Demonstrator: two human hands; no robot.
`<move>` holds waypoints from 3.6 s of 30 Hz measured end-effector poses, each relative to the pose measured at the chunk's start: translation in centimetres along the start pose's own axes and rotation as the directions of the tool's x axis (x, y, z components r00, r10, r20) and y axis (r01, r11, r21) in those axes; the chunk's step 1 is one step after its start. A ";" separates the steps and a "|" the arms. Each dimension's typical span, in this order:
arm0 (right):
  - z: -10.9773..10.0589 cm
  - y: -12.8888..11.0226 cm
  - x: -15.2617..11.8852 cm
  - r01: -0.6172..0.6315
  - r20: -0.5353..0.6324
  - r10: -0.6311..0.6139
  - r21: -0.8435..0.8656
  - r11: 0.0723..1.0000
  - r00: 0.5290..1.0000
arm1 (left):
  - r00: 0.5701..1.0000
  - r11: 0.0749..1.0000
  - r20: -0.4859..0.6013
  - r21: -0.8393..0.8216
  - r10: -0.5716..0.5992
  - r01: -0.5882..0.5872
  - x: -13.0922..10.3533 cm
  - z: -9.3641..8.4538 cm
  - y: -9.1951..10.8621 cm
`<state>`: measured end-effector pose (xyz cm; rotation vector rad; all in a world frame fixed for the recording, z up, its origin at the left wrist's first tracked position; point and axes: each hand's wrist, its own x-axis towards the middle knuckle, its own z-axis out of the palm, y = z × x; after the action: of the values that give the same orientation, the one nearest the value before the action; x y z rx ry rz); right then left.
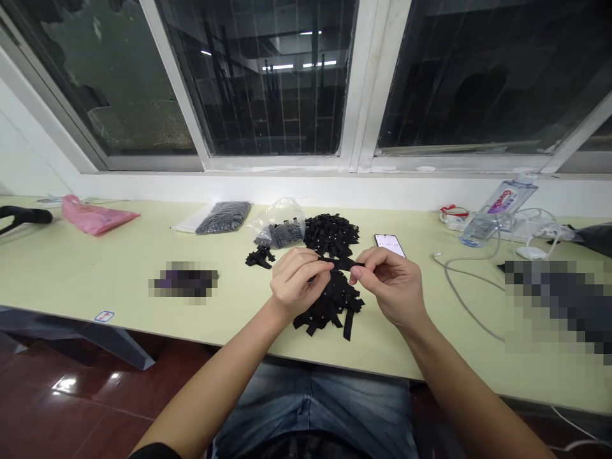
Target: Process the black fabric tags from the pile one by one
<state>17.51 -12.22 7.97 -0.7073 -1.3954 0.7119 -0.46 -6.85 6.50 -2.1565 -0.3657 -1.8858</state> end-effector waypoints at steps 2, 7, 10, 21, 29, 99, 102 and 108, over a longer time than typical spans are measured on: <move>-0.3 -0.3 0.0 -0.031 -0.026 0.030 -0.026 0.999 0.999 | 0.999 0.998 0.009 -0.051 -0.046 0.047 0.3 0.5 0.4; -1.4 -0.1 1.2 -0.135 0.013 0.136 -0.050 0.990 0.991 | 0.991 0.977 0.048 -0.167 -0.125 0.131 1.2 1.5 0.4; -1.9 0.1 2.2 -0.257 0.146 0.249 0.043 0.965 0.958 | 0.992 0.974 0.088 -0.200 -0.092 0.108 1.8 1.8 -0.6; -1.6 3.3 7.7 -0.524 0.392 0.456 0.081 0.848 0.799 | 0.972 0.974 0.232 -0.210 -0.030 0.080 1.8 2.8 -6.8; -0.8 6.5 9.0 -0.524 0.380 0.494 -0.028 0.851 0.782 | 0.923 0.957 0.375 -0.224 -0.088 0.183 -0.7 2.0 -10.5; 2.1 7.8 7.6 -0.608 0.335 0.644 -0.221 0.763 0.688 | 0.146 0.042 0.869 -0.143 -0.472 0.989 -0.3 0.5 -9.7; 2.0 8.2 7.4 -0.604 0.350 0.637 -0.212 0.768 0.687 | 0.125 0.070 0.886 -0.105 -0.447 0.992 -0.3 0.4 -9.8; 1.3 8.4 7.3 -0.632 0.549 0.609 -0.179 0.754 0.572 | 0.046 0.011 0.968 -0.044 -0.248 0.999 -0.1 0.2 -10.5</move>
<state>16.29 -1.28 5.77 -1.0263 -1.6754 1.6344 -3.99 3.00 6.62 -4.1989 -1.4869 -1.1113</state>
